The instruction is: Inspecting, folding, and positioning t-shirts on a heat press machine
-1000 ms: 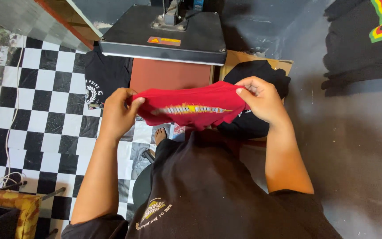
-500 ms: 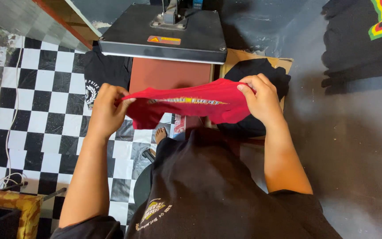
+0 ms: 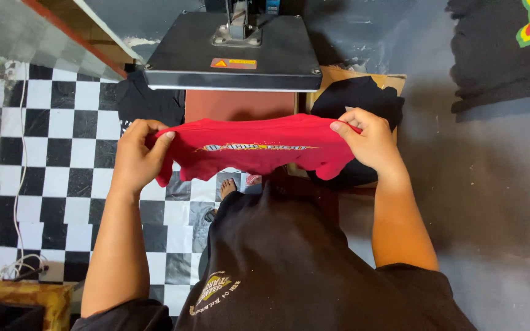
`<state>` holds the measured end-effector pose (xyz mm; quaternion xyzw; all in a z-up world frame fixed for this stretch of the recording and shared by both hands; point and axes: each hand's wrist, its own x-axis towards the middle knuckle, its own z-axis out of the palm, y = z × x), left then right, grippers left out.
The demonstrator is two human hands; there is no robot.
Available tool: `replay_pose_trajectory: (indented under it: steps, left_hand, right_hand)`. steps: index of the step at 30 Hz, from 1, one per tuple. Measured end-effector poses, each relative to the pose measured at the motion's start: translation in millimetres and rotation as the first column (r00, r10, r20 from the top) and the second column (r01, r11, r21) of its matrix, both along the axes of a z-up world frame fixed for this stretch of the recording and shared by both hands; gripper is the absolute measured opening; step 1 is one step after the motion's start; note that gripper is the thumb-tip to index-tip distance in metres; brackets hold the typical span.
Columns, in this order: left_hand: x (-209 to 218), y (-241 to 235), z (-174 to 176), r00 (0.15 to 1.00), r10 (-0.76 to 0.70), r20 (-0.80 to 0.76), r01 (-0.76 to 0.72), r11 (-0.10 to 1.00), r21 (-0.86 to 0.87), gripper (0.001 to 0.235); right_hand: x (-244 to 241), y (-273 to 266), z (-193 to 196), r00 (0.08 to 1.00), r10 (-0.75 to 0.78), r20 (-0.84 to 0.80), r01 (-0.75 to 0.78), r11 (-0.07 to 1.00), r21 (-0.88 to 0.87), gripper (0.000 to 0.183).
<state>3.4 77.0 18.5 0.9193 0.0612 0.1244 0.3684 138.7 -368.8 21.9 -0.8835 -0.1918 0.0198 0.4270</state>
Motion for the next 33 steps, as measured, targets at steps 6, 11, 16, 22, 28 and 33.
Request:
replay_pose_trajectory:
  steps: [6,11,16,22,28,33]
  left_hand:
    - [10.9,32.6,7.6,1.000,0.008,0.028,-0.009,1.000,0.017,0.015]
    - [22.7,57.9,13.5,0.997,-0.074,0.005,0.074,0.997,0.027,0.015]
    - [28.7,71.7,21.7,0.994,-0.112,0.007,0.112,0.990,-0.089,0.008]
    - [37.8,75.3,34.1,0.970,-0.066,-0.235,0.039,0.992,-0.116,0.019]
    - [51.6,106.6,-10.3,0.928,-0.049,-0.369,0.025,0.997,-0.070,0.025]
    - [35.2,94.9,26.3,0.801,-0.349,-0.487,0.167,0.911,-0.378,0.022]
  right_hand:
    - [-2.5,26.3,23.0,1.000,0.028,-0.011,-0.029,0.996,-0.088,0.020]
    - [-0.8,33.3,8.0,0.997,-0.065,-0.035,0.061,0.994,-0.087,0.012]
    - [-7.1,42.7,12.9,0.974,-0.093,-0.205,0.122,0.984,0.132,0.002]
    - [-14.1,54.6,11.3,0.975,-0.118,-0.191,0.149,0.977,0.155,0.005]
    - [-35.1,77.9,33.3,0.923,-0.030,-0.383,0.166,0.930,0.327,0.007]
    - [-37.4,76.5,28.3,0.847,0.113,-0.520,0.302,0.702,0.645,0.010]
